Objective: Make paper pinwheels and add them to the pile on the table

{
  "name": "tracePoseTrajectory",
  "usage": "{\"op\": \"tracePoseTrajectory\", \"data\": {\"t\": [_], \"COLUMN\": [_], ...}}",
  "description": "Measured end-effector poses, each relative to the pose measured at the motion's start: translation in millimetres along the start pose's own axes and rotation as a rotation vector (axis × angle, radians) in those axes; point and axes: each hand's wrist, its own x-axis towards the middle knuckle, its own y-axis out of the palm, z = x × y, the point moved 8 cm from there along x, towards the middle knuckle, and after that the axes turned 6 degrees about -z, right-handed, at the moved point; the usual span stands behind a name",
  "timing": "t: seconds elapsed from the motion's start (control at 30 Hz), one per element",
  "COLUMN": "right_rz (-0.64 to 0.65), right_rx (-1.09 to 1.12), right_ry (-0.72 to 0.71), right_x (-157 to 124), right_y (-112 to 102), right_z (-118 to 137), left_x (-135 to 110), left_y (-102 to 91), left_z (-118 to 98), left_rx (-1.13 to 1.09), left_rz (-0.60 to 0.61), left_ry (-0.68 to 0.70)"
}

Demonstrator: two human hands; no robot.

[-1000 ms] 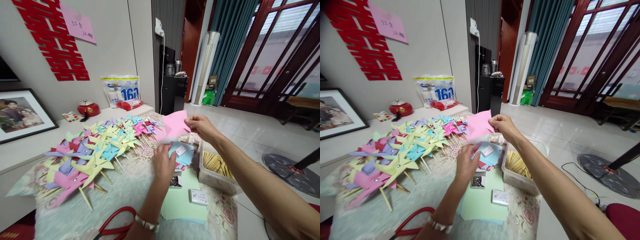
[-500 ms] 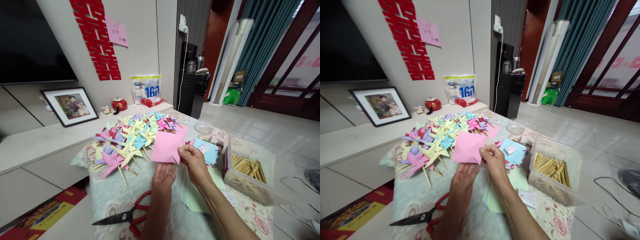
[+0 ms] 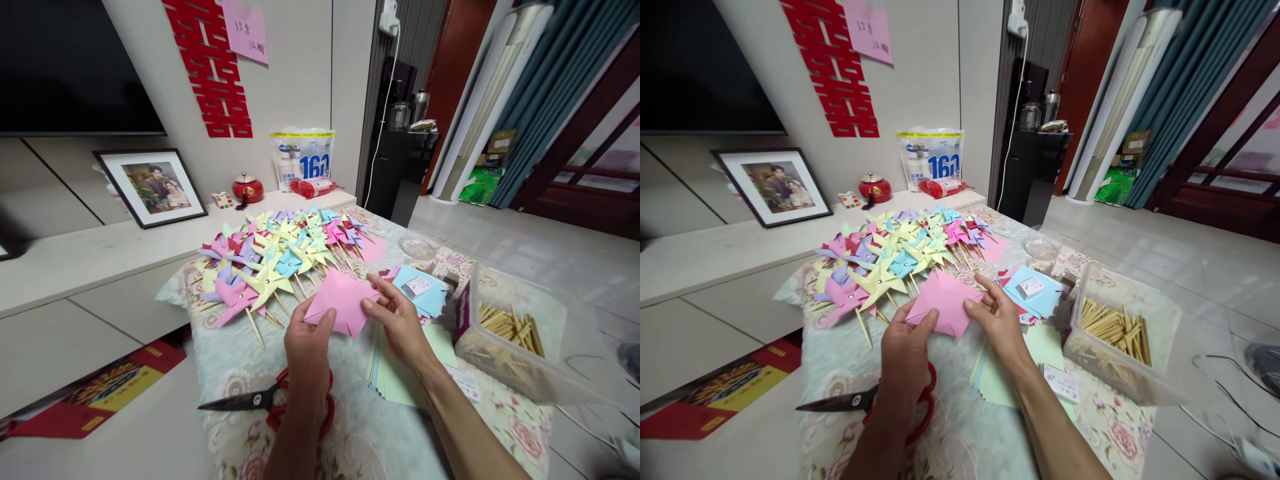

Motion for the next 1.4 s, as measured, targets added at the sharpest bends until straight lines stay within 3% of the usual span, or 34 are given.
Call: {"op": "tracePoseTrajectory", "data": {"t": [0.23, 0.43, 0.73, 0.87, 1.13, 1.3, 1.4], "right_rz": [0.181, 0.241, 0.17, 0.097, 0.208, 0.15, 0.069], "right_rx": [-0.41, -0.573, -0.721, -0.853, -0.98, -1.035, -1.079], "right_ry": [-0.214, -0.372, -0.686, -0.82, -0.894, -0.885, -0.891], "right_x": [-11, -33, -83, -109, -163, -188, -198], "right_y": [8, 8, -1, -6, -12, -27, -34], "right_z": [21, 22, 32, 37, 26, 24, 26], "left_x": [-15, -38, -84, -112, -151, -164, -170], "left_y": [-4.9, -24.5, -29.0, -32.4, -44.7, -65.5, -73.0], "left_z": [-27, -22, -50, -51, -40, -29, -24], "left_rx": [0.199, 0.431, 0.979, 1.073, 1.171, 1.248, 1.334], "left_rz": [0.055, 0.148, 0.248, 0.277, 0.343, 0.292, 0.32], "left_ry": [0.113, 0.105, 0.827, 1.044, 1.103, 1.14, 1.129]}}
